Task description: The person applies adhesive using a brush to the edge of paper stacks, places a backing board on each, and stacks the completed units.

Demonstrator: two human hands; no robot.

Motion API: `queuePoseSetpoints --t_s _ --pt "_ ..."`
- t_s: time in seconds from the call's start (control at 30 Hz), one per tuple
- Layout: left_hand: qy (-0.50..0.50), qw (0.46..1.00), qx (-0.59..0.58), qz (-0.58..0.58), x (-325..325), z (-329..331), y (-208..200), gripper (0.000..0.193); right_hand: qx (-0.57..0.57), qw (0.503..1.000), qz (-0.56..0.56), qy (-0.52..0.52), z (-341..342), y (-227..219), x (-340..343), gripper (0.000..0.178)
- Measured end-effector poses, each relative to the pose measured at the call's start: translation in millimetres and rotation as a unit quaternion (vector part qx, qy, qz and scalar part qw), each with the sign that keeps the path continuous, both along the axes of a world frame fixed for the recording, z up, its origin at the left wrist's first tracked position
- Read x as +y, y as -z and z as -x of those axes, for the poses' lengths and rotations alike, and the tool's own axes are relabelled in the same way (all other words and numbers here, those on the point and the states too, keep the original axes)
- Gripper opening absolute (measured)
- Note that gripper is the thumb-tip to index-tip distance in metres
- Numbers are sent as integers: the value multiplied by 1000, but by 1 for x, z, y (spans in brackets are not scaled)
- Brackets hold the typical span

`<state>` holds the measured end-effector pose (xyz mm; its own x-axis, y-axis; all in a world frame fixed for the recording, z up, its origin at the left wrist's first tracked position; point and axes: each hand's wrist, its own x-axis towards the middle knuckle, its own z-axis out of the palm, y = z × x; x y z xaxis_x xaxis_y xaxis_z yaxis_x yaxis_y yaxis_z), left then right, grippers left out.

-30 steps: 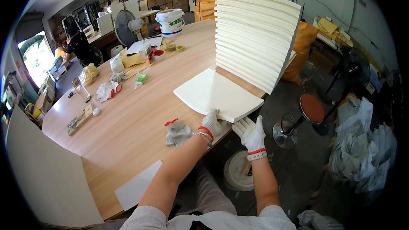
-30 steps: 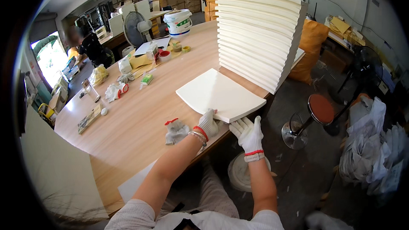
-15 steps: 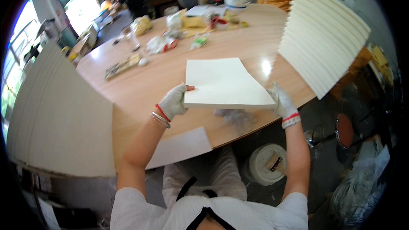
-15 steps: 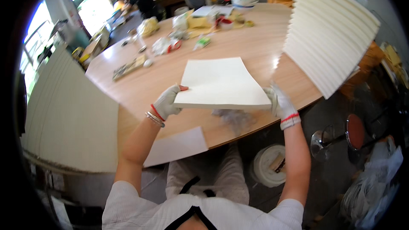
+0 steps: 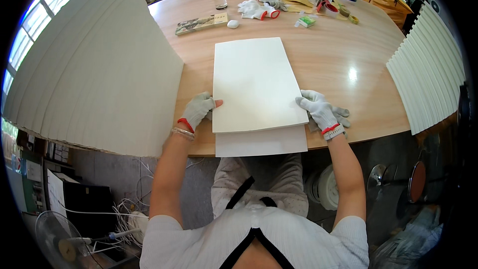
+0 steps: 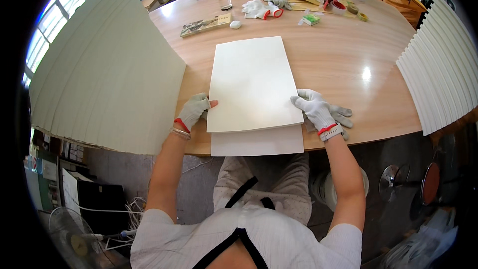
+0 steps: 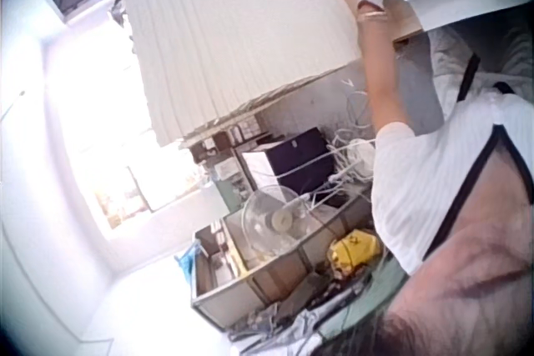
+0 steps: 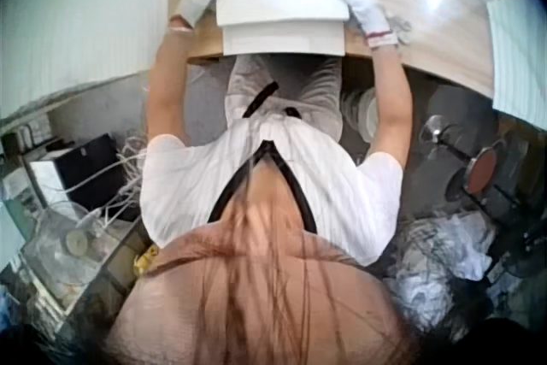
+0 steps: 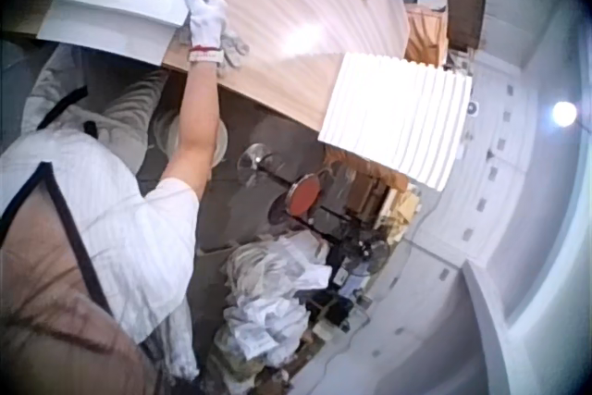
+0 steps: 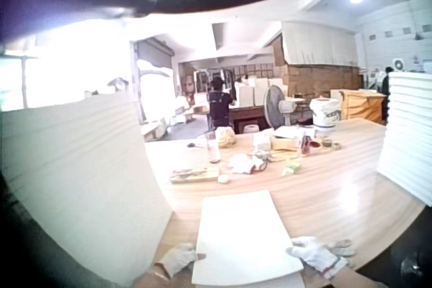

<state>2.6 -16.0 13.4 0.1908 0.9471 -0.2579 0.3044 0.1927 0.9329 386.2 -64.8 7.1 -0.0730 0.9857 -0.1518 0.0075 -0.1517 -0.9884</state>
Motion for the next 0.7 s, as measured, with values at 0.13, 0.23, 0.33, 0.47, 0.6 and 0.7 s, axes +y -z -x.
queuePoseSetpoints --t_s 0.13,0.23,0.33,0.47,0.6,0.7 --pt "-11 999 50 -5 -7 -5 -8 31 -49 999 -1 11 1 1 -5 50" --pt "-13 997 77 -7 -6 -6 -7 31 -26 1000 9 5 3 -7 -8 50" --pt "-19 996 84 0 -7 -11 -12 30 -29 1000 -1 9 0 -1 -7 46" --pt "-18 992 125 -13 -14 -15 -26 31 -23 1000 -11 9 4 -5 -9 41" --pt "-29 989 126 -75 -14 -12 -15 35 -35 999 -18 -6 3 -2 -7 39" --pt "-39 968 235 -83 -24 -15 -24 37 -52 998 -18 -16 6 -7 -9 37"
